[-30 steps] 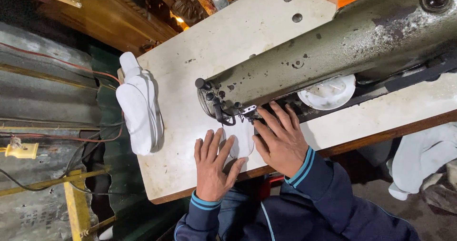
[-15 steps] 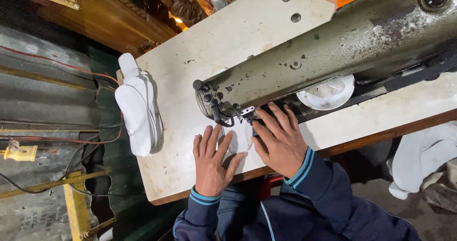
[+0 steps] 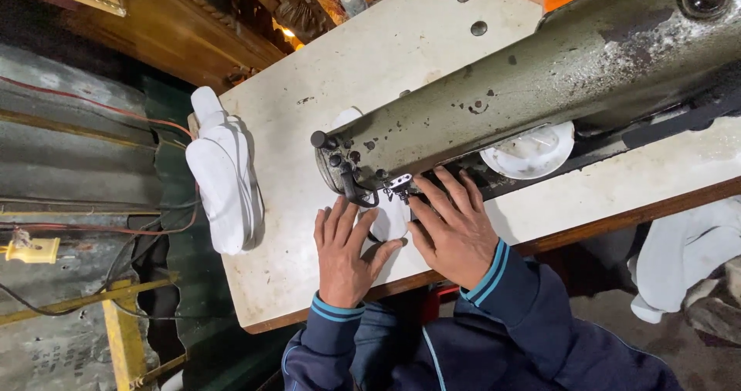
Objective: Sewing shoe insoles using an industrial sewing machine at a stitching station.
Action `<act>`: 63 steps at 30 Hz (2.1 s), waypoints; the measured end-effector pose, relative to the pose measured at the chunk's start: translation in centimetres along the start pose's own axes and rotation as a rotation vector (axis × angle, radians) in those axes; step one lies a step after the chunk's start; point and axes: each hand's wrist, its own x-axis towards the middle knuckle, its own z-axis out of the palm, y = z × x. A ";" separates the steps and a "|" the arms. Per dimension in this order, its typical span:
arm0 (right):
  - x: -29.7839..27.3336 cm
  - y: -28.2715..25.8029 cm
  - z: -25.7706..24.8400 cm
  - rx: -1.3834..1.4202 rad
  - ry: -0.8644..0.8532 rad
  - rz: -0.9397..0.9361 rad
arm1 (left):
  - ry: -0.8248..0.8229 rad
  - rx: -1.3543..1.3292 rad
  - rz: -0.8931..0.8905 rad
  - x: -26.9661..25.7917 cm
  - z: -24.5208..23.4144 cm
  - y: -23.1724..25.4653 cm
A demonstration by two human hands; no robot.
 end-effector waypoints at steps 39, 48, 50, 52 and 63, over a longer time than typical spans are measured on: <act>-0.2 -0.8 0.4 -0.059 -0.014 -0.006 | -0.105 0.044 0.171 5.6 0.1 -5.7; -0.2 -1.3 0.8 -0.102 -0.018 -0.009 | -0.131 0.064 0.103 5.7 0.1 -5.9; -0.1 -1.3 0.8 -0.107 -0.045 -0.005 | -0.144 0.078 0.086 5.8 0.2 -6.1; -0.1 -1.4 0.7 -0.111 -0.071 0.001 | -0.159 0.092 0.071 5.8 0.4 -6.2; 0.4 -1.9 0.4 -0.124 -0.096 0.017 | -0.188 0.135 -0.053 5.4 -0.4 -5.2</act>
